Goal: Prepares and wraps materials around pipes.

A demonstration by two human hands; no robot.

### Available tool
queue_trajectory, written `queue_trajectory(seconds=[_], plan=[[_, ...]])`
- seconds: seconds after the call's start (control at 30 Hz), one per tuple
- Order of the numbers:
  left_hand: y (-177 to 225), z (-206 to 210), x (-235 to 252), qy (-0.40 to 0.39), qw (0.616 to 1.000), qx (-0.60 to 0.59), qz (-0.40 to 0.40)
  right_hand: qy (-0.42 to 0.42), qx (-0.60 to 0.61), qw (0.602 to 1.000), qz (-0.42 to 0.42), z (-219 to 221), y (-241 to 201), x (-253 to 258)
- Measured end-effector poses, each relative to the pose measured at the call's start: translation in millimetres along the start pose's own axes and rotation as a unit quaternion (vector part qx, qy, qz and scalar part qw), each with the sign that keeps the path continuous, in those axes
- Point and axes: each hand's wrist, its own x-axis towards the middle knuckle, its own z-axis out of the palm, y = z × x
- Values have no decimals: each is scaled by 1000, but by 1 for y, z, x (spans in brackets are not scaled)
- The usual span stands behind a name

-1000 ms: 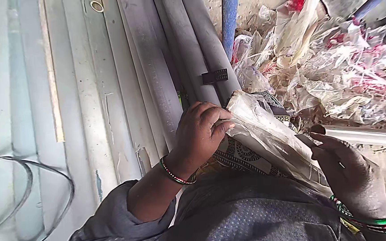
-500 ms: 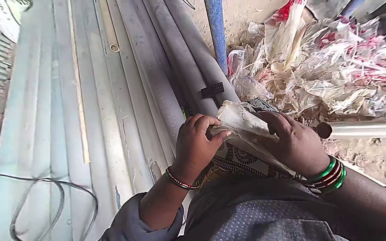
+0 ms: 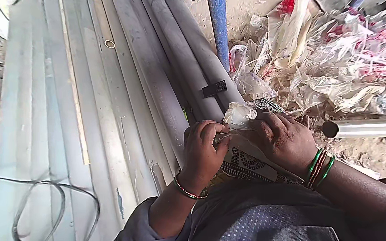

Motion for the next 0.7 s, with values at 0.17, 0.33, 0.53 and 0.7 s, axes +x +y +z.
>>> queue_trajectory(seconds=[0.17,0.33,0.53,0.7], plan=[[-9,4,-1,37,998,-27,32,9,13,1000,15,2,1,2],[-14,10,-8,64,994,-65,51,5,25,998,49,2,9,2],[-23,15,-21,81,989,-105,71,-11,39,997,60,0,14,2],[-26,15,-23,77,986,-116,96,-18,39,997,65,-1,14,2]])
